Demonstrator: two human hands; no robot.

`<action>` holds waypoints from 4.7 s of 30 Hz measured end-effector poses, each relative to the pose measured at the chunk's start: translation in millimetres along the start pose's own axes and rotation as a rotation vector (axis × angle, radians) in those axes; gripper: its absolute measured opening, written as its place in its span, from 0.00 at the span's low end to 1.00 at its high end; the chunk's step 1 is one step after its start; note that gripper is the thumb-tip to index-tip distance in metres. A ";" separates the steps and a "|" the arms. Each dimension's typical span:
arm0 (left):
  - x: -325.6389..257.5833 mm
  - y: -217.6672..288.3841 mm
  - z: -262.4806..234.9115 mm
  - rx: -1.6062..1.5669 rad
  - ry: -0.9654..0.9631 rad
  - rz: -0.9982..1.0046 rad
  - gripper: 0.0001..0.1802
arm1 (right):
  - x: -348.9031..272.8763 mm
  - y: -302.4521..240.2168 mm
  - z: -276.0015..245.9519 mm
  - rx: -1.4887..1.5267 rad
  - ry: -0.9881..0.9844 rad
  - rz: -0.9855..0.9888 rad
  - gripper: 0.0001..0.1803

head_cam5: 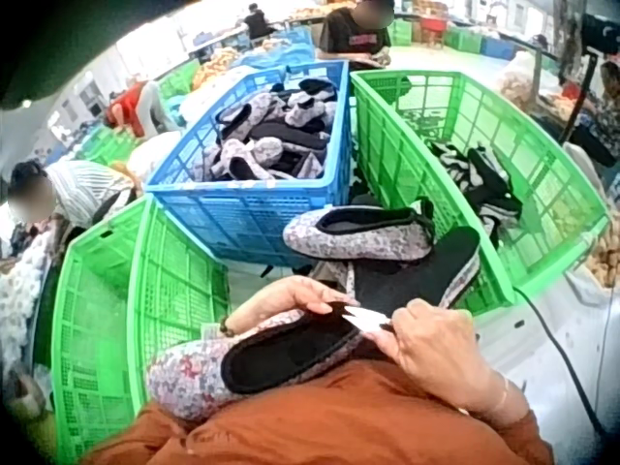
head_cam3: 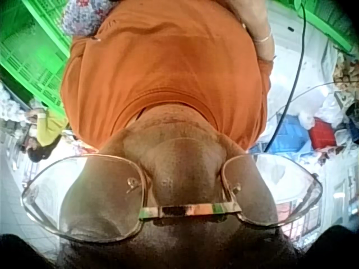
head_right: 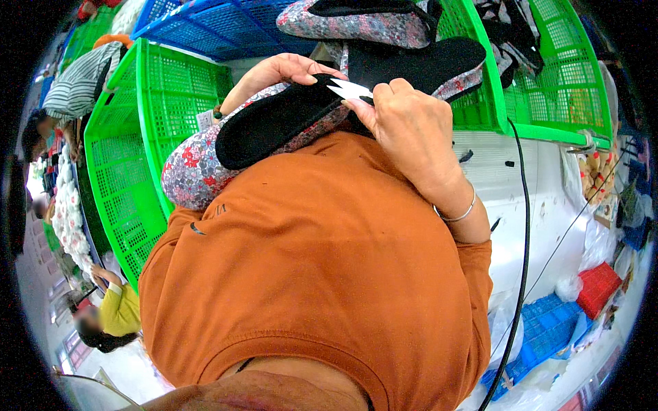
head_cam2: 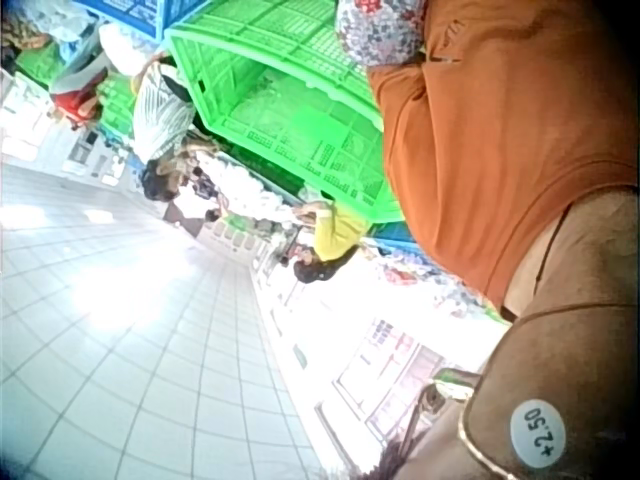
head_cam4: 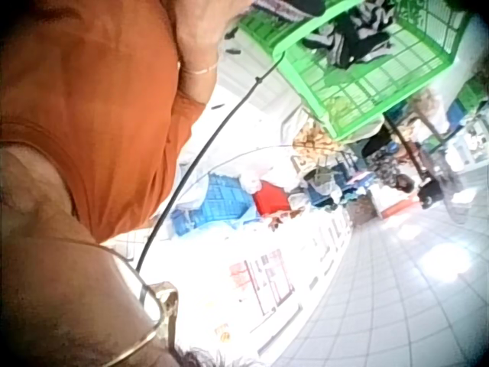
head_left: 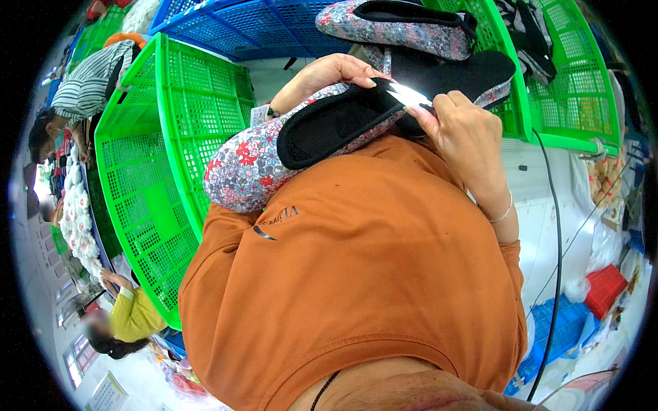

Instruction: The person uses a small knife to trim excess fabric from the edges of floral-patterned slippers. They pick up slippers from a green basket, trim the edges while holding the slipper against their lap, and place the finished items into a blue basket.

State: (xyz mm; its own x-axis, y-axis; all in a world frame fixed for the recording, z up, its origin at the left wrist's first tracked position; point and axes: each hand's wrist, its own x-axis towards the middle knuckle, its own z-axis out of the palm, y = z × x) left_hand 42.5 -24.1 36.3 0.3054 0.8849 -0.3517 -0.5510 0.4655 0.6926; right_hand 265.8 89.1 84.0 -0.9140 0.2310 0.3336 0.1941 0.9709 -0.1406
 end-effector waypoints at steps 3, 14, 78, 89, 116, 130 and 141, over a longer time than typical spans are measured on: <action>3.7 -6.8 -7.6 0.220 0.092 0.200 0.16 | 0.7 -2.2 -0.6 -0.011 -0.019 0.023 0.22; 5.5 -12.4 -16.9 0.074 0.049 0.160 0.22 | 6.5 2.3 10.1 0.060 0.021 -0.034 0.22; -17.7 -38.6 -18.8 -0.582 -0.063 0.265 0.27 | 35.5 15.9 52.5 0.738 0.120 -0.205 0.17; 1.3 -51.7 -37.8 -0.408 -0.155 0.349 0.29 | 34.5 20.1 49.0 0.679 0.045 -0.173 0.16; -38.9 -58.8 0.2 -0.255 0.720 0.868 0.23 | 79.9 -51.1 46.7 1.474 -0.258 0.054 0.16; -60.1 -33.9 1.8 -0.036 0.736 0.855 0.28 | 75.6 -16.3 46.6 1.093 0.197 0.163 0.14; -79.3 -32.0 -8.7 -0.546 0.304 0.566 0.26 | 74.7 -1.8 36.4 0.353 0.472 -0.220 0.20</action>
State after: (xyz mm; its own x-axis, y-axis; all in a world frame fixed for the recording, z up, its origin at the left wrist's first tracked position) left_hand 29.1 -109.0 36.5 -0.3092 0.9173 -0.2508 -0.8799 -0.1759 0.4414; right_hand 184.3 102.3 75.2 -0.6477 0.1095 0.7540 -0.1838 0.9379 -0.2941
